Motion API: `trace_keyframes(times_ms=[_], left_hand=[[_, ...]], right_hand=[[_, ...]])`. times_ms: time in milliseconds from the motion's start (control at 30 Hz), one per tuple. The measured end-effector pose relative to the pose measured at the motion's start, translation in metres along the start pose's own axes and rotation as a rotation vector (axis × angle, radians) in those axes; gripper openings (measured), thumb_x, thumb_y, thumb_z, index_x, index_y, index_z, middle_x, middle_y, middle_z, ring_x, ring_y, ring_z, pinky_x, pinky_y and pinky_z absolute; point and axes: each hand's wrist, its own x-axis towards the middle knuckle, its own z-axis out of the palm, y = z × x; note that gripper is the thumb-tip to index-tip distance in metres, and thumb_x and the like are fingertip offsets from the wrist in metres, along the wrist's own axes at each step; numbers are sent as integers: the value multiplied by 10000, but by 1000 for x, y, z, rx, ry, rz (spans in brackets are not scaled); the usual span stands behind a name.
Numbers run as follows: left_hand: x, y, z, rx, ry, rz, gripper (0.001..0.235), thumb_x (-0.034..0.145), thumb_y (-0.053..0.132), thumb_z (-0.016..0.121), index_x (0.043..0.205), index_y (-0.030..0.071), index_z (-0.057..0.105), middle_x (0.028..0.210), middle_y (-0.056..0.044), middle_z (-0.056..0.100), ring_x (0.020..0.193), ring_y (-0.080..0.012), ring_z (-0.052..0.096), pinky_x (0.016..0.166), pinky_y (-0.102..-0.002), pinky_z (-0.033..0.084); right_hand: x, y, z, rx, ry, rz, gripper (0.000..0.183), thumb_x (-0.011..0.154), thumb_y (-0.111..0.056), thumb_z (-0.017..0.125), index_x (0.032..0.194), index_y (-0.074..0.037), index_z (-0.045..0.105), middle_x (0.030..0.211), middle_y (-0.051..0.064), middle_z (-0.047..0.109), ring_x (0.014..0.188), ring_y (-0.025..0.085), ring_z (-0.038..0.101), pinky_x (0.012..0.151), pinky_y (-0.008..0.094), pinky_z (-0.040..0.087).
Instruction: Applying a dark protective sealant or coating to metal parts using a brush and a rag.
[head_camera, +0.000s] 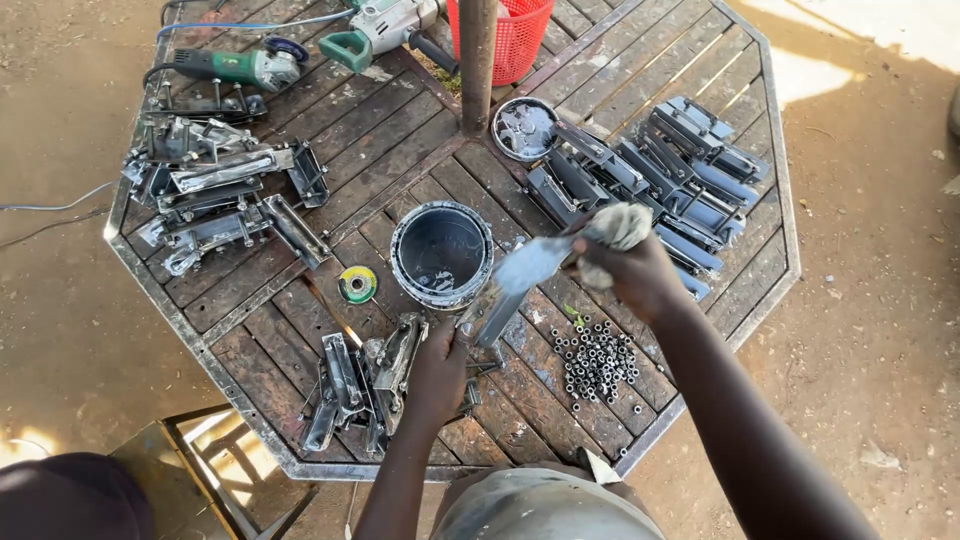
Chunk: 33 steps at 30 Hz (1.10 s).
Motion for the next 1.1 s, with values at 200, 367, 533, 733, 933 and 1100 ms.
trace_keyframes(times_ms=[200, 367, 533, 733, 933, 1100], left_hand=[[8, 9, -7, 5, -98, 68, 469, 1157, 258, 404, 1586, 86, 487, 702, -82, 634, 500, -75, 396, 512, -300, 432], [12, 6, -10, -1, -76, 101, 498, 1152, 186, 374, 1622, 23, 390, 693, -114, 633, 495, -47, 264, 482, -303, 360], [9, 25, -10, -77, -131, 137, 502, 1158, 251, 398, 1607, 28, 426, 731, -132, 695, 455, -23, 219, 456, -297, 379], [3, 25, -19, -58, -121, 195, 497, 1146, 252, 417, 1599, 51, 447, 646, -70, 622, 461, -23, 293, 457, -277, 374], [-3, 48, -14, -82, -79, 152, 472, 1145, 216, 385, 1568, 30, 481, 608, -54, 539, 465, -43, 294, 449, -288, 364], [1, 50, -12, -63, -55, 150, 456, 1148, 200, 375, 1550, 29, 508, 575, -46, 531, 442, -51, 284, 445, -288, 350]], right_hand=[[15, 5, -14, -105, -55, 20, 159, 857, -169, 820, 949, -57, 755, 754, 59, 726, 669, 132, 670, 712, 281, 554], [20, -14, -23, -89, 73, -49, 167, 886, -132, 809, 1003, -38, 734, 808, 60, 715, 723, 115, 678, 755, 282, 556], [6, -18, 0, -168, -81, 38, 179, 787, -126, 879, 916, -61, 774, 754, 81, 737, 685, 140, 650, 750, 322, 555], [24, -5, -36, -404, 94, -38, 227, 912, -274, 815, 1059, -111, 755, 911, 114, 730, 861, 259, 716, 882, 398, 510], [-14, -26, -3, -523, 16, -563, 187, 869, -92, 789, 998, -25, 672, 1008, 184, 680, 977, 398, 686, 882, 492, 515], [-27, -26, 4, -257, -69, -177, 208, 865, -140, 789, 1032, -46, 708, 1021, 148, 746, 1027, 291, 703, 961, 495, 498]])
